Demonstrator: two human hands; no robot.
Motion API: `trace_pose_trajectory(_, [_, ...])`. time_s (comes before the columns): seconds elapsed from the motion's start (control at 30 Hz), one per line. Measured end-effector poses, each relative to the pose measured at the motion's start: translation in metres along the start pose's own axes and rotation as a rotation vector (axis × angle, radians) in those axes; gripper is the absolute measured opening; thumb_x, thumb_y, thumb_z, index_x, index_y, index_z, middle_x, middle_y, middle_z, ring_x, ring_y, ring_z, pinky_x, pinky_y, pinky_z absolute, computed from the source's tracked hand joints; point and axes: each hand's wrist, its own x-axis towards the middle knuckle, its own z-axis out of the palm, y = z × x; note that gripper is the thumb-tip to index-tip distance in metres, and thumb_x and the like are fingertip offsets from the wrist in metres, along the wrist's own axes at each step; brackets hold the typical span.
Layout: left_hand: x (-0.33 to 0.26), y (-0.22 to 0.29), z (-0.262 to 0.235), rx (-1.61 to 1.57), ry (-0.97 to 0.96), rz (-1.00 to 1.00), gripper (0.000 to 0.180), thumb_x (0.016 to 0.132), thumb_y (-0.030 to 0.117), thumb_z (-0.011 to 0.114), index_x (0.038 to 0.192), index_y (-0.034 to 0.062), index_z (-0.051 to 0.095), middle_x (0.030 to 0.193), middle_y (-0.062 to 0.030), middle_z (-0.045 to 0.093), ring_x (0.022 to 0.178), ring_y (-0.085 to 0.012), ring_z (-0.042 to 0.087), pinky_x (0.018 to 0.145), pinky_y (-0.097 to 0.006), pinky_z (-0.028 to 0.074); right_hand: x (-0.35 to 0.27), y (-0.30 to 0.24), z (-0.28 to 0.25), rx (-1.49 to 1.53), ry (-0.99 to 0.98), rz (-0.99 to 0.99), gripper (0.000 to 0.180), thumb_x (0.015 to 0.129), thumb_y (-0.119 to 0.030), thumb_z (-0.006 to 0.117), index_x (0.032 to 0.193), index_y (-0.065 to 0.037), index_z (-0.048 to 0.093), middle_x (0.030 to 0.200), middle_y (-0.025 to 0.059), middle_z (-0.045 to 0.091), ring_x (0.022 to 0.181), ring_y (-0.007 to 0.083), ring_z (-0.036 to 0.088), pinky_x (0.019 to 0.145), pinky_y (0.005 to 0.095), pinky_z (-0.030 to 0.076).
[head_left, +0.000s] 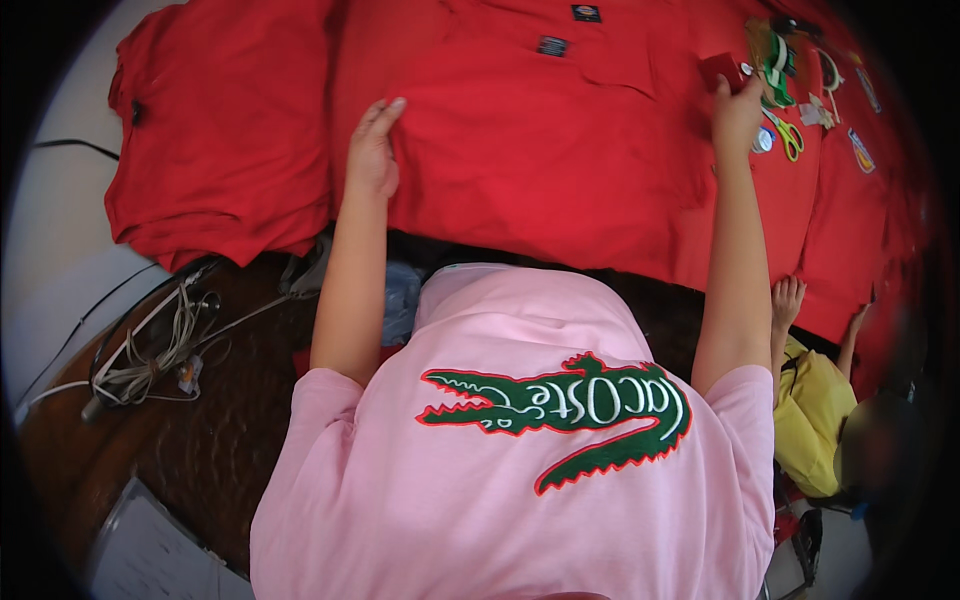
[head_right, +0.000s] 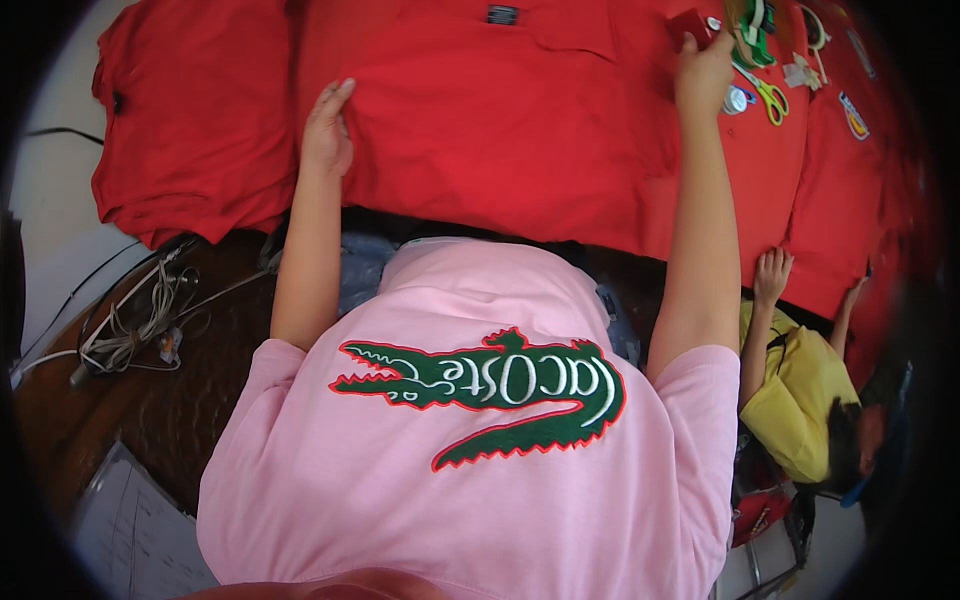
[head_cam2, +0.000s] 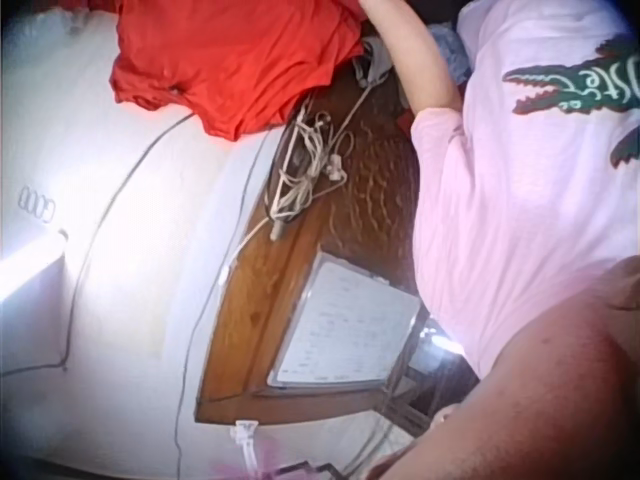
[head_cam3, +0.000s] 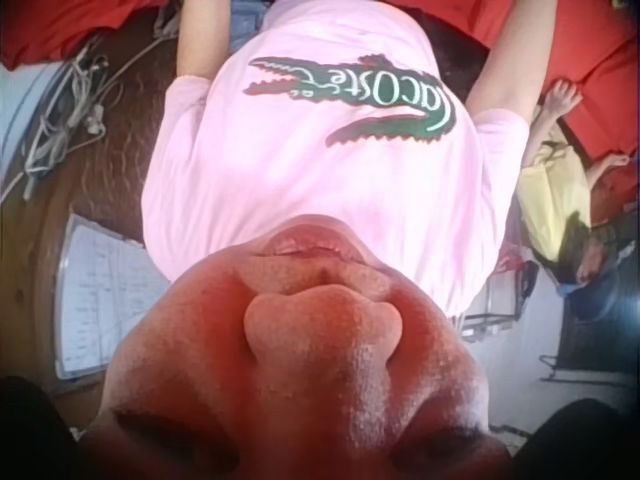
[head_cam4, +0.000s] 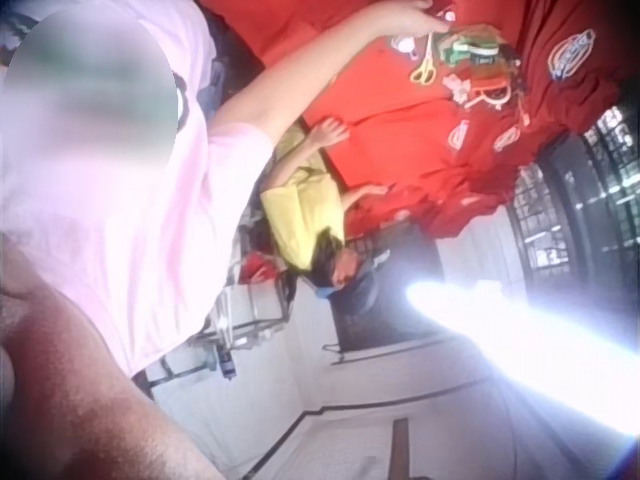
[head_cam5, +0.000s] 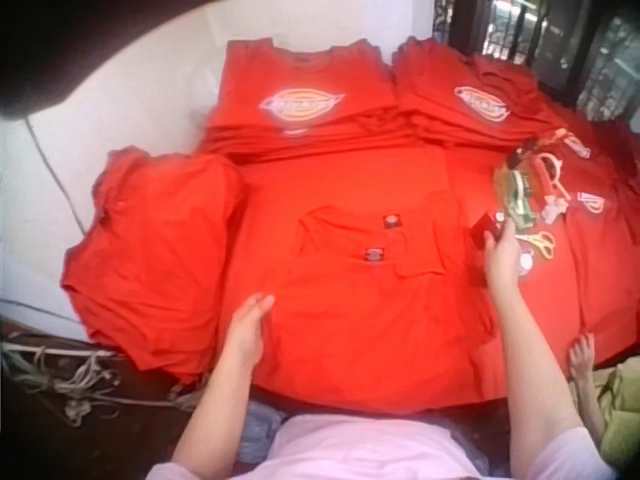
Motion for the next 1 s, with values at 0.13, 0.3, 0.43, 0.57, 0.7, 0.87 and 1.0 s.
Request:
trace_pose_trajectory(0.13, [0.005,0.001,-0.017,0.031,-0.043,0.056,0.033,0.098,0.008,0.073,0.129,0.0006,0.063,0.122,-0.0084,0.069,0.115,-0.0164,0.065,0.104,-0.031,0.049,0.007,0.003,0.000,-0.020,-0.070,0.023,0.071,0.090,-0.035,0.080,0.140,0.003,0.048,0.119,0.0320,0.069,0.109,0.0504,0.067,0.092,0.0516,0.055])
trace_pose_trajectory(0.3, [-0.006,0.005,-0.014,0.468,0.067,0.188,0.037,0.097,0.011,0.074,0.132,0.0033,0.065,0.125,-0.0078,0.067,0.113,-0.0164,0.064,0.097,-0.031,0.050,0.007,-0.018,-0.011,0.120,0.054,-0.072,0.059,0.086,-0.025,0.084,0.132,0.001,0.057,0.116,0.0236,0.071,0.108,0.0404,0.069,0.093,0.0461,0.055])
trace_pose_trajectory(0.43, [-0.001,-0.005,0.005,0.832,0.098,0.606,0.032,0.095,0.012,0.078,0.125,0.0037,0.069,0.123,-0.0070,0.067,0.113,-0.0170,0.062,0.099,-0.031,0.049,0.008,-0.014,-0.012,0.158,0.115,0.008,0.055,0.084,-0.005,0.078,0.133,0.001,0.053,0.115,0.0287,0.065,0.108,0.0466,0.064,0.094,0.0509,0.052])
trace_pose_trajectory(0.57, [-0.015,0.003,0.071,0.909,-0.092,0.689,0.024,0.093,0.013,0.079,0.116,0.0079,0.074,0.119,-0.0059,0.067,0.112,-0.0184,0.063,0.079,-0.030,0.052,0.016,-0.019,-0.020,0.094,0.038,0.028,0.049,0.085,0.000,0.073,0.130,0.002,0.053,0.114,0.0301,0.065,0.108,0.0482,0.063,0.092,0.0527,0.051])
trace_pose_trajectory(0.7, [-0.007,-0.010,0.113,0.992,-0.346,0.786,0.024,0.090,0.013,0.079,0.114,0.0088,0.075,0.121,-0.0072,0.069,0.116,-0.0229,0.063,0.090,-0.033,0.051,0.027,-0.015,-0.019,0.073,0.007,0.052,0.040,0.085,0.000,0.073,0.122,0.002,0.055,0.107,0.0297,0.067,0.102,0.0485,0.065,0.088,0.0540,0.053])
trace_pose_trajectory(0.87, [-0.010,-0.015,0.168,1.113,-0.594,0.713,0.029,0.089,0.013,0.079,0.118,0.0074,0.074,0.127,-0.0076,0.070,0.124,-0.0259,0.063,0.108,-0.037,0.048,0.033,-0.030,-0.041,0.117,-0.098,0.188,0.044,0.083,-0.003,0.074,0.123,0.000,0.055,0.108,0.0288,0.068,0.104,0.0478,0.066,0.088,0.0545,0.053])
trace_pose_trajectory(1.0, [0.006,-0.031,0.183,1.119,-0.684,0.692,0.034,0.091,0.017,0.078,0.123,0.0080,0.073,0.130,-0.0065,0.070,0.123,-0.0245,0.063,0.100,-0.036,0.051,0.033,-0.029,-0.046,0.102,-0.044,0.084,0.053,0.083,0.000,0.074,0.132,-0.001,0.053,0.115,0.0285,0.067,0.108,0.0468,0.065,0.092,0.0531,0.053])
